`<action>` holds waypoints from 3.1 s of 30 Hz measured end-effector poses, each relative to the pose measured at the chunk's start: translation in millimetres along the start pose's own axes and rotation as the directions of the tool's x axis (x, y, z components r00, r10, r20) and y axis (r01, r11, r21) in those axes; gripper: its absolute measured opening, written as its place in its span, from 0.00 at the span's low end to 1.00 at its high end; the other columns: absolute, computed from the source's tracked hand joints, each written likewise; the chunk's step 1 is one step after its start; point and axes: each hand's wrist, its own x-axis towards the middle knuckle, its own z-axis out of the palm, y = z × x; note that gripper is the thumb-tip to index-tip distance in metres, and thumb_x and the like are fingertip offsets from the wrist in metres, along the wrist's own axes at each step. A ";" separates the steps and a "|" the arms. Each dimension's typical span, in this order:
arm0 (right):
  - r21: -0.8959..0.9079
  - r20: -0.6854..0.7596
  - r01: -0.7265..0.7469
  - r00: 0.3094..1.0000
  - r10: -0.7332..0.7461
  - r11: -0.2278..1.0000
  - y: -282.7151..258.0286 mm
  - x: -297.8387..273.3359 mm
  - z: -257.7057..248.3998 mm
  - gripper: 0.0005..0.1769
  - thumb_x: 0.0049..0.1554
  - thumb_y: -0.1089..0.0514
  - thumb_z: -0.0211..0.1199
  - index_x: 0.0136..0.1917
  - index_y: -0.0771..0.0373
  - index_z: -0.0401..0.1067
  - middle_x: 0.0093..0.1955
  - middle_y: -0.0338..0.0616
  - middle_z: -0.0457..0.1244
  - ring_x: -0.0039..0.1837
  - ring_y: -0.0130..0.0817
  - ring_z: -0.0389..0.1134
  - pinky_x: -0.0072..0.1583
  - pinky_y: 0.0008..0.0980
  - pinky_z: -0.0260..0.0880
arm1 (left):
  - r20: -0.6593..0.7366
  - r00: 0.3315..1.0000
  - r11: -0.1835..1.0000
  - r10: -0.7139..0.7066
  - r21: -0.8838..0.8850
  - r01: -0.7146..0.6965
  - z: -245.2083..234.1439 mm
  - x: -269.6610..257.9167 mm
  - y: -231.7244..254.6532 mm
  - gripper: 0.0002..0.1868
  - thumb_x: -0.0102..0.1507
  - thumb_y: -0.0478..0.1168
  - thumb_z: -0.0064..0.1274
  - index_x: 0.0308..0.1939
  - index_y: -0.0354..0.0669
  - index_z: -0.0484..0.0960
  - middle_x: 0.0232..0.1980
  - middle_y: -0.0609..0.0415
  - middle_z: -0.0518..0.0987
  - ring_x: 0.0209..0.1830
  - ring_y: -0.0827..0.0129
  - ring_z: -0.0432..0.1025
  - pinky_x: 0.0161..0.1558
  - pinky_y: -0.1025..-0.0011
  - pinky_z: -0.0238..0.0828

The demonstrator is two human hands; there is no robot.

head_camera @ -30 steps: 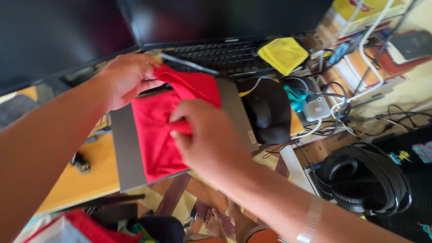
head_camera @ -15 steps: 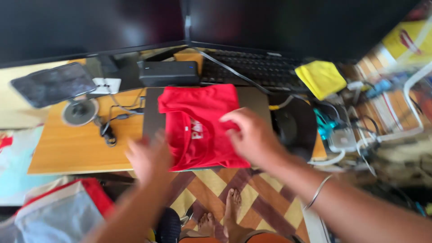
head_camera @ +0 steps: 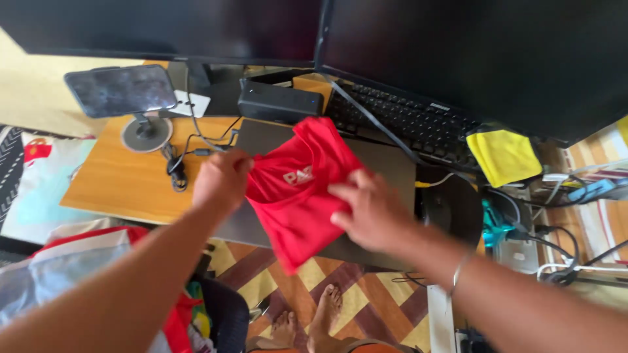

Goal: Folding various items of clothing, such as jerseys and t-shirts, on a desk and a chair.

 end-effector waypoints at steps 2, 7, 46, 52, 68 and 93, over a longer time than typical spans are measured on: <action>0.141 -0.039 -0.041 0.998 0.047 0.989 2.8 -4.6 5.1 0.29 0.54 0.48 0.68 0.69 0.48 0.71 0.69 0.47 0.59 0.68 0.48 0.60 0.65 0.47 0.63 | -0.049 0.999 0.996 0.022 -0.080 -0.026 9.0 16.8 -8.5 0.11 0.65 0.47 0.53 0.45 0.48 0.85 0.43 0.44 0.83 0.43 0.47 0.78 0.46 0.56 0.75; 0.484 -0.186 -0.145 0.947 0.263 0.863 30.2 15.9 13.9 0.22 0.55 0.50 0.67 0.62 0.53 0.74 0.58 0.44 0.69 0.52 0.38 0.74 0.54 0.37 0.75 | -0.593 0.805 0.997 0.010 0.066 0.036 28.2 -29.1 2.7 0.22 0.64 0.50 0.64 0.51 0.35 0.79 0.49 0.35 0.78 0.46 0.41 0.74 0.46 0.53 0.71; 0.806 0.169 -0.279 0.954 0.249 0.523 64.7 115.2 -40.3 0.12 0.55 0.58 0.66 0.54 0.55 0.76 0.52 0.38 0.71 0.54 0.26 0.72 0.55 0.36 0.75 | 0.638 0.739 0.633 -0.216 -0.485 0.604 -65.5 24.6 34.0 0.24 0.57 0.29 0.52 0.58 0.42 0.77 0.58 0.54 0.80 0.57 0.68 0.76 0.59 0.67 0.73; 0.429 -0.357 0.062 0.928 0.106 0.901 28.8 110.5 -33.7 0.16 0.53 0.55 0.71 0.55 0.59 0.76 0.55 0.44 0.68 0.49 0.30 0.72 0.53 0.31 0.73 | 0.588 0.764 0.556 -0.265 -0.555 0.619 -33.3 19.8 1.2 0.26 0.56 0.29 0.55 0.59 0.39 0.79 0.57 0.50 0.81 0.55 0.65 0.76 0.58 0.68 0.74; 0.486 -0.379 0.485 0.867 -0.324 0.727 -55.1 114.9 0.1 0.09 0.53 0.66 0.66 0.48 0.62 0.78 0.45 0.43 0.71 0.46 0.34 0.74 0.49 0.30 0.75 | 0.114 0.938 0.882 -0.329 -0.317 0.348 -9.4 -28.8 42.2 0.30 0.53 0.41 0.66 0.59 0.45 0.78 0.46 0.51 0.84 0.43 0.63 0.80 0.45 0.67 0.77; 0.428 -0.549 0.513 0.802 -0.238 0.744 -64.2 79.5 -11.6 0.15 0.47 0.72 0.65 0.48 0.64 0.69 0.42 0.42 0.62 0.45 0.34 0.67 0.46 0.33 0.71 | -0.189 0.863 0.870 -0.468 -0.268 0.413 -3.4 -19.2 50.6 0.10 0.56 0.39 0.57 0.38 0.42 0.75 0.38 0.43 0.82 0.39 0.51 0.78 0.43 0.60 0.73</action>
